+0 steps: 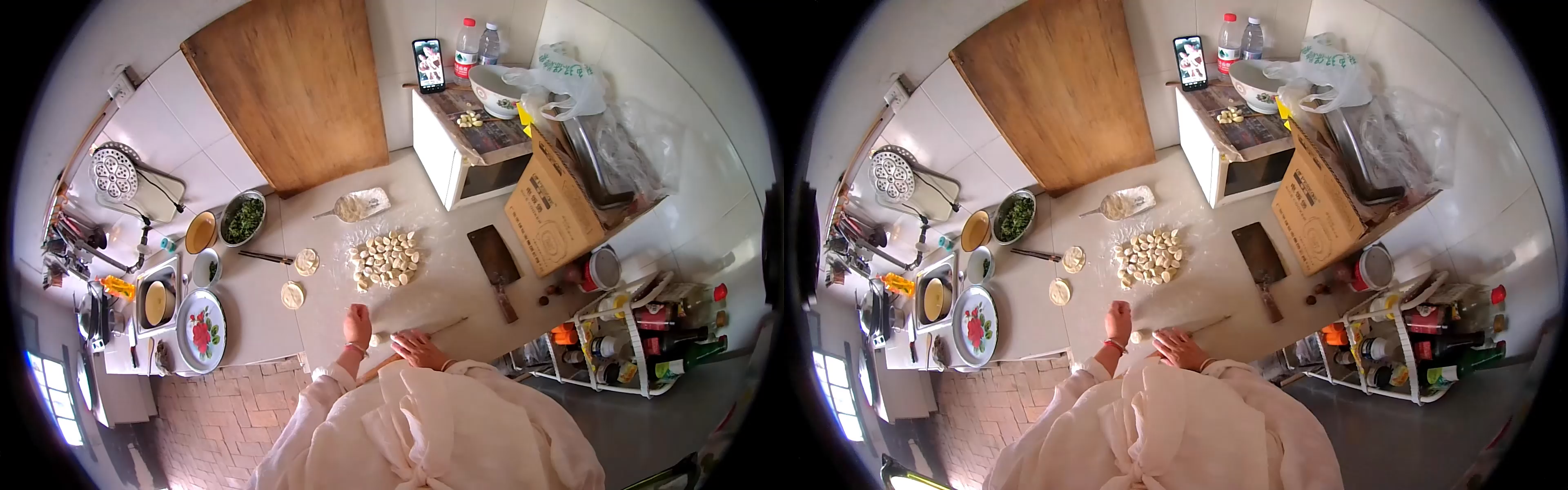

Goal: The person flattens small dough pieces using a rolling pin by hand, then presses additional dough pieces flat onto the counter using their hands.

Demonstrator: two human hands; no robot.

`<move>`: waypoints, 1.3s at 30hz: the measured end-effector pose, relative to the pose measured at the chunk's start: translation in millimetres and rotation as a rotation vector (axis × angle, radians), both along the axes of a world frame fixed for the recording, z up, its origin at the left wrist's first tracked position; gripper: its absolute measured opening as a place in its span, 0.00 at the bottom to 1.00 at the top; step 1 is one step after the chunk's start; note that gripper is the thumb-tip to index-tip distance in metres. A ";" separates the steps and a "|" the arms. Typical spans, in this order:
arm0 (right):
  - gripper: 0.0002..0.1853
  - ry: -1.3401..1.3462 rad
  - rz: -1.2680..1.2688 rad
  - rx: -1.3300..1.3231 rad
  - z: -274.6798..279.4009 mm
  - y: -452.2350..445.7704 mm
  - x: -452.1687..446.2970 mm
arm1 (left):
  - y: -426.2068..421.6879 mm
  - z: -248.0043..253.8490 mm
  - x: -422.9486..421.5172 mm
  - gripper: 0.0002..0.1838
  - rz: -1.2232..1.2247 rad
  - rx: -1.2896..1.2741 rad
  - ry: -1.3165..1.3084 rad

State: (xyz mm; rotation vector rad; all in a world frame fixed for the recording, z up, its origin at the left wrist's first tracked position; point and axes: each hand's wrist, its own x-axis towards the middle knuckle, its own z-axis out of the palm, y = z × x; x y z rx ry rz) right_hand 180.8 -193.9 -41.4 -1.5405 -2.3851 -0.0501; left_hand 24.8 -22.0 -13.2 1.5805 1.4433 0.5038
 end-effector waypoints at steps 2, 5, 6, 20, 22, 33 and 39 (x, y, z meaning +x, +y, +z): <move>0.32 -0.013 0.015 0.012 -1.5 1.5 6.7 | -16.2 0.7 -14.2 0.16 -0.372 0.448 0.237; 0.30 0.035 -0.006 -0.074 -8.7 0.7 13.6 | -41.7 10.8 -30.7 0.18 -0.578 0.493 0.220; 0.29 0.077 -0.032 -0.112 -13.2 1.8 17.2 | -45.2 17.7 -38.3 0.21 -0.661 0.503 0.255; 0.26 0.249 -0.186 -0.234 38.4 -16.0 33.9 | -5.3 44.2 22.1 0.06 -0.189 0.528 0.129; 0.26 0.233 -0.195 -0.233 38.6 -16.3 32.9 | 6.8 26.6 35.1 0.08 -0.377 0.612 0.193; 0.27 0.234 -0.192 -0.153 27.7 -12.3 37.1 | -63.7 16.2 13.1 0.24 -0.654 0.744 0.346; 0.26 0.245 -0.188 -0.191 28.6 -12.1 38.3 | -36.2 2.6 32.5 0.25 -0.445 0.368 0.133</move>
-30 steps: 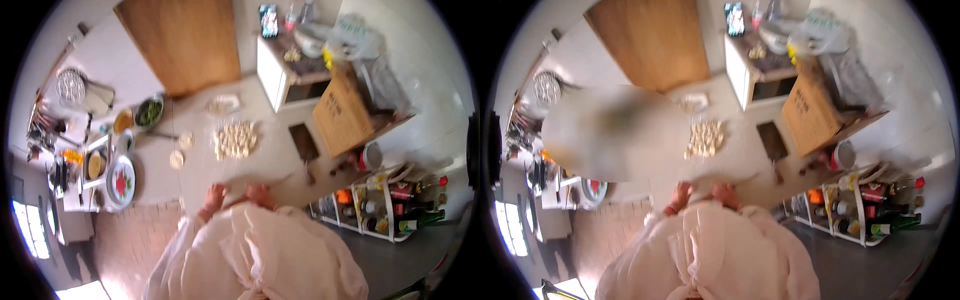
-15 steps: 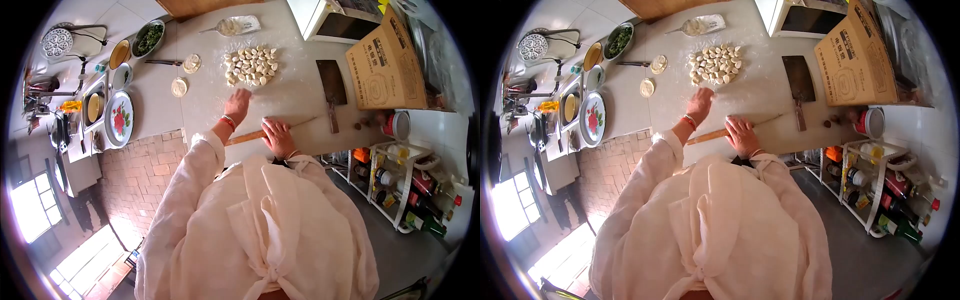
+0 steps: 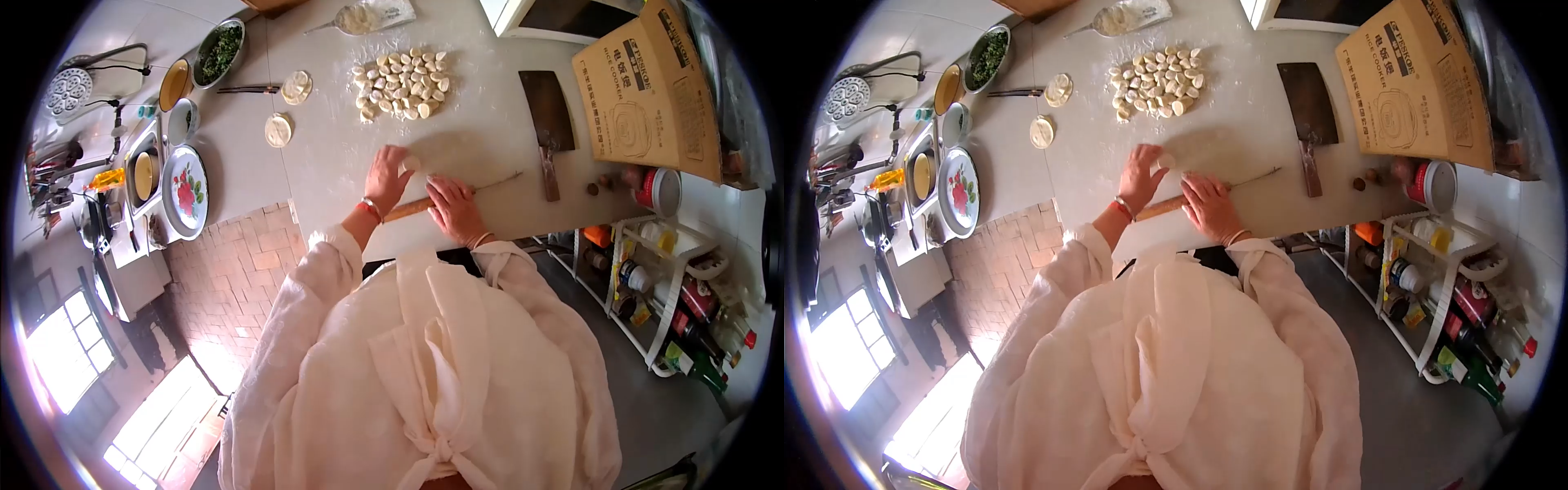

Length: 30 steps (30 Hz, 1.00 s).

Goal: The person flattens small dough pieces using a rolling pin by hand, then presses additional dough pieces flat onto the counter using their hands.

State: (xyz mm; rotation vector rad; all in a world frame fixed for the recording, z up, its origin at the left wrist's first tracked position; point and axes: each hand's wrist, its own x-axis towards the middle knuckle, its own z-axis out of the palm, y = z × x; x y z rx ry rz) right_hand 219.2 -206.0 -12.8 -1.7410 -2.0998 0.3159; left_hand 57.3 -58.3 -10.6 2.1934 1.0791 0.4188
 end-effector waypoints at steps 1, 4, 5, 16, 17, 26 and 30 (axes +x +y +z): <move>0.26 0.001 -0.007 -0.017 -0.6 0.1 0.0 | 2.5 1.8 6.4 0.22 0.092 -0.107 -0.087; 0.27 0.006 -0.063 -0.002 -2.5 3.4 -3.0 | 9.3 2.0 8.8 0.17 0.027 -0.158 0.044; 0.28 -0.005 -0.087 -0.001 -3.5 6.6 -4.0 | 10.3 1.9 9.7 0.13 0.027 -0.231 0.052; 0.38 -0.312 -0.501 -0.133 -5.5 90.7 -20.8 | 26.9 -2.4 13.3 0.07 -0.023 -0.368 0.055; 0.41 -0.246 -0.532 -0.151 -8.4 104.6 -19.6 | 27.6 1.1 14.9 0.07 0.008 -0.399 0.059; 0.39 -0.102 -0.499 -0.095 -22.2 116.5 -16.1 | 48.0 20.3 26.1 0.09 -0.283 -0.318 0.346; 0.34 -0.216 -0.410 -0.142 -1.5 58.9 -28.3 | 31.7 -5.1 8.1 0.09 -0.007 -0.379 0.147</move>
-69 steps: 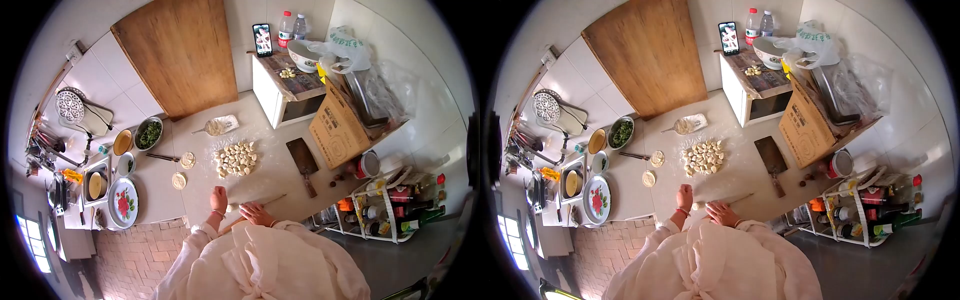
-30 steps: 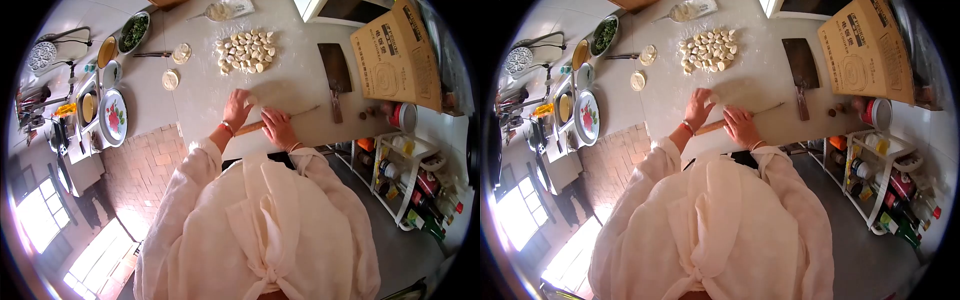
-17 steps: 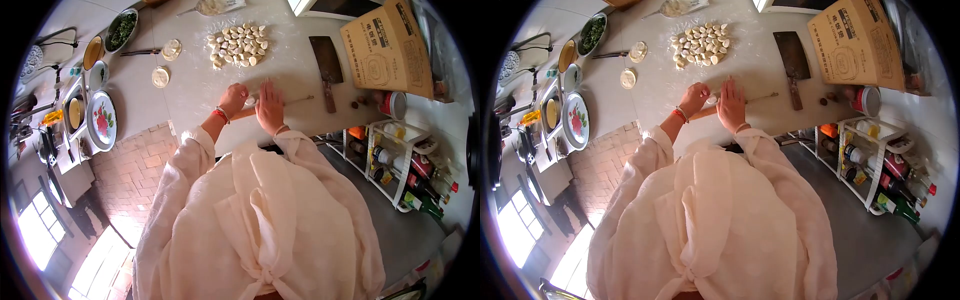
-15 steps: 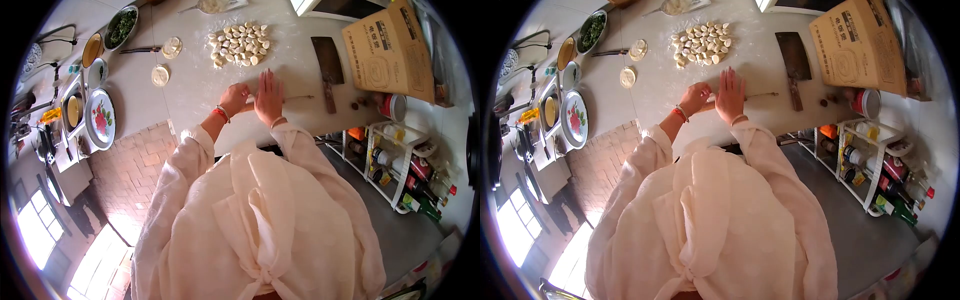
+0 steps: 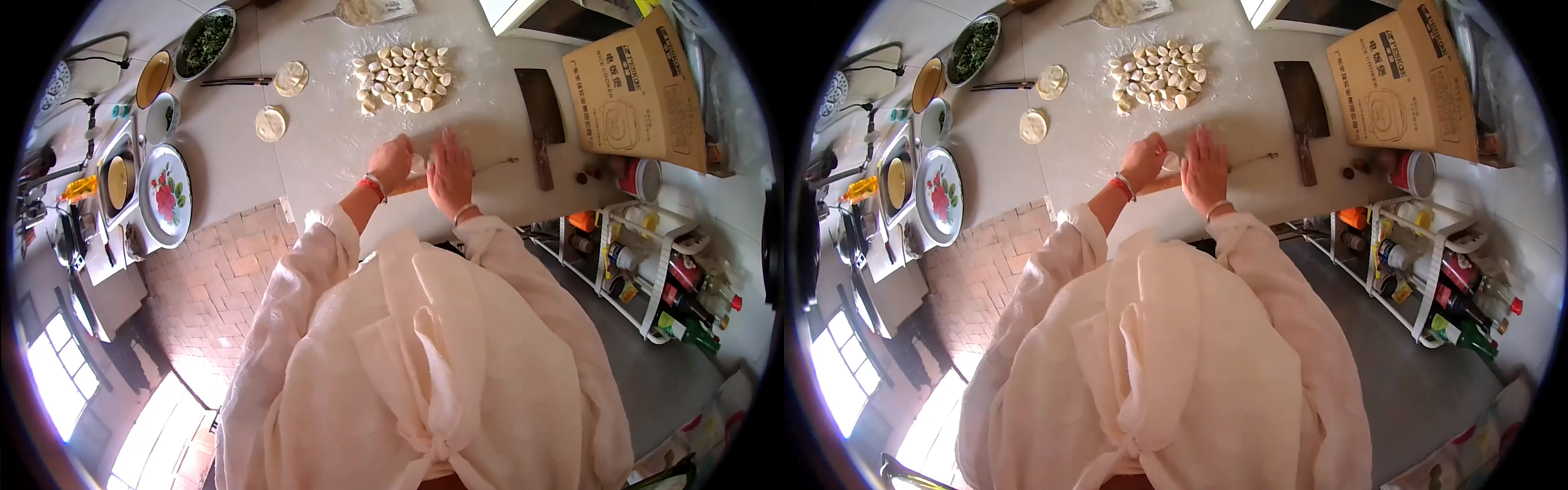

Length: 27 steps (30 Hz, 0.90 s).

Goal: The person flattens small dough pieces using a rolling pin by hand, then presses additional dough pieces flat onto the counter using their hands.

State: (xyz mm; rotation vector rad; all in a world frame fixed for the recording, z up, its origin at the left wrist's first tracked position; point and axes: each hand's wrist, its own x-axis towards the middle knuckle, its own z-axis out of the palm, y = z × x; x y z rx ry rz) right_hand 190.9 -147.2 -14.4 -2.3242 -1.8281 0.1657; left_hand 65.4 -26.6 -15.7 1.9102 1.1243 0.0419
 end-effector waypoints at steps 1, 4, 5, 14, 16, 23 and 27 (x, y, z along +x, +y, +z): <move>0.33 -0.009 -0.017 -0.006 4.5 -8.4 -5.0 | -3.0 -2.4 -6.3 0.09 0.092 -0.030 -0.054; 0.32 -0.034 -0.063 -0.026 6.2 -15.0 -8.3 | -11.3 0.1 -11.6 0.09 0.169 -0.024 -0.135; 0.32 -0.042 -0.081 -0.028 2.6 -6.7 -7.8 | -11.9 3.2 -10.9 0.10 0.154 -0.010 -0.119; 0.32 0.030 -0.105 -0.067 8.3 -17.4 -10.3 | 9.6 -12.3 10.9 0.08 0.370 0.100 -0.280; 0.32 0.030 -0.080 -0.067 6.0 -21.7 -10.3 | 26.7 -11.4 19.2 0.08 0.395 0.203 -0.258; 0.31 0.015 -0.083 -0.067 6.2 -12.6 -8.4 | 31.3 -7.5 17.2 0.08 0.182 0.360 -0.105; 0.31 0.025 -0.096 -0.054 7.3 3.4 -4.1 | 11.3 -5.8 11.1 0.08 0.126 0.241 -0.095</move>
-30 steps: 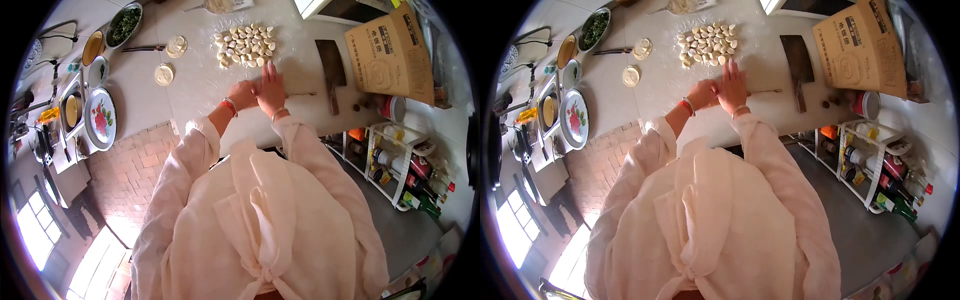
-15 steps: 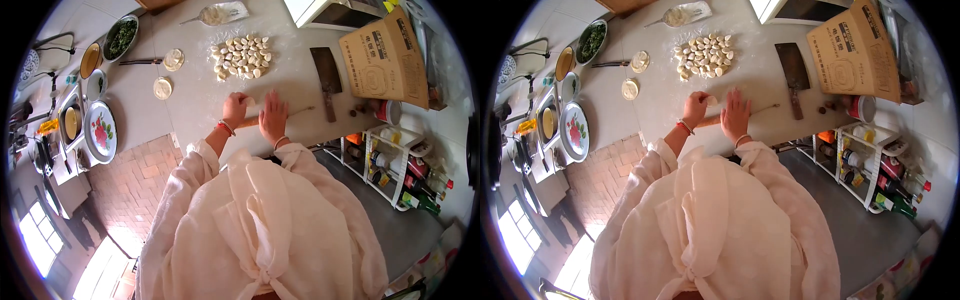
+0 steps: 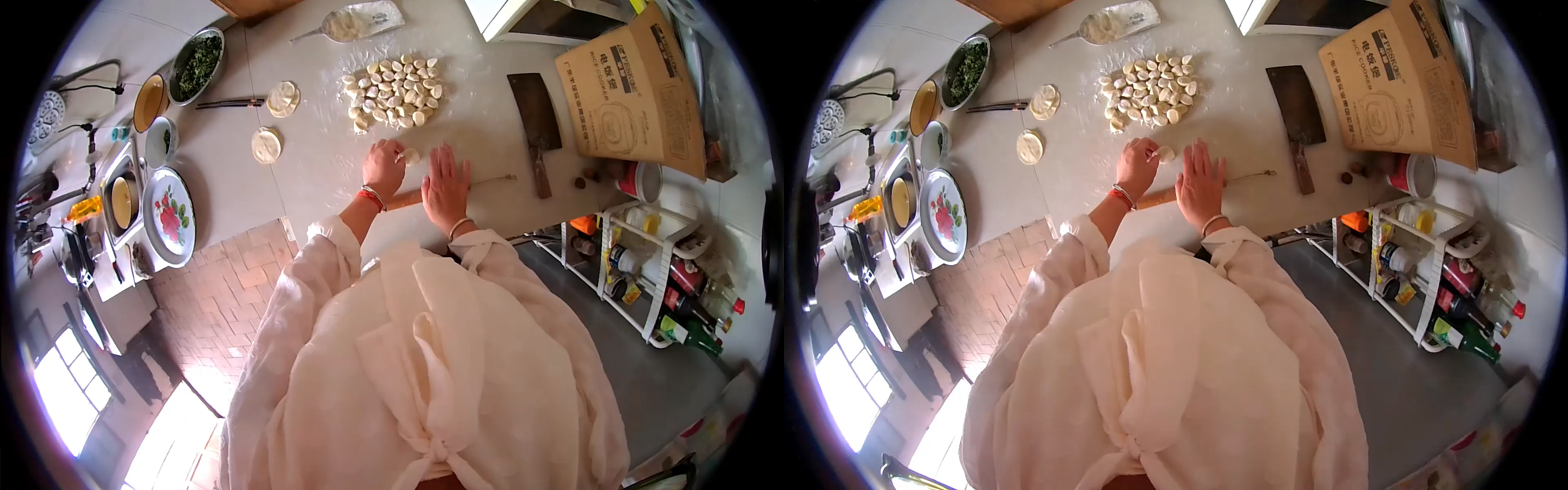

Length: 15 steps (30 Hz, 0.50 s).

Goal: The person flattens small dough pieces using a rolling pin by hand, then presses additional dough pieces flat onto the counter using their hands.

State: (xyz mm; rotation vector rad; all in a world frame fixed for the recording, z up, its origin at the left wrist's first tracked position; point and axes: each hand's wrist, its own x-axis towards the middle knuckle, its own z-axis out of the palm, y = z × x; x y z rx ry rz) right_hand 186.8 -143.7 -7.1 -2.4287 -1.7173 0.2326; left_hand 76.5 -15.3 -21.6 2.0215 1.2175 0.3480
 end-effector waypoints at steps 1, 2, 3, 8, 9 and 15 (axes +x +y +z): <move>0.32 -0.019 -0.019 0.032 -3.1 9.7 3.8 | -1.5 1.1 0.4 0.08 -0.006 -0.035 -0.006; 0.32 -0.037 -0.036 0.065 -7.7 22.7 7.7 | -1.2 1.4 0.7 0.08 -0.042 -0.085 0.030; 0.33 -0.052 -0.051 0.097 -13.7 36.1 11.1 | 0.4 8.0 1.2 0.08 -0.076 -0.137 0.068; 0.31 -0.092 -0.075 0.026 -18.9 109.2 27.2 | 10.2 10.2 7.1 0.09 -0.019 -0.319 0.116; 0.29 -0.092 -0.067 0.036 -19.2 116.6 29.4 | 14.0 11.8 10.0 0.09 -0.038 -0.308 0.104; 0.34 -0.006 -0.015 0.122 -32.2 112.6 33.2 | 18.3 16.0 15.6 0.09 -0.137 -0.224 0.147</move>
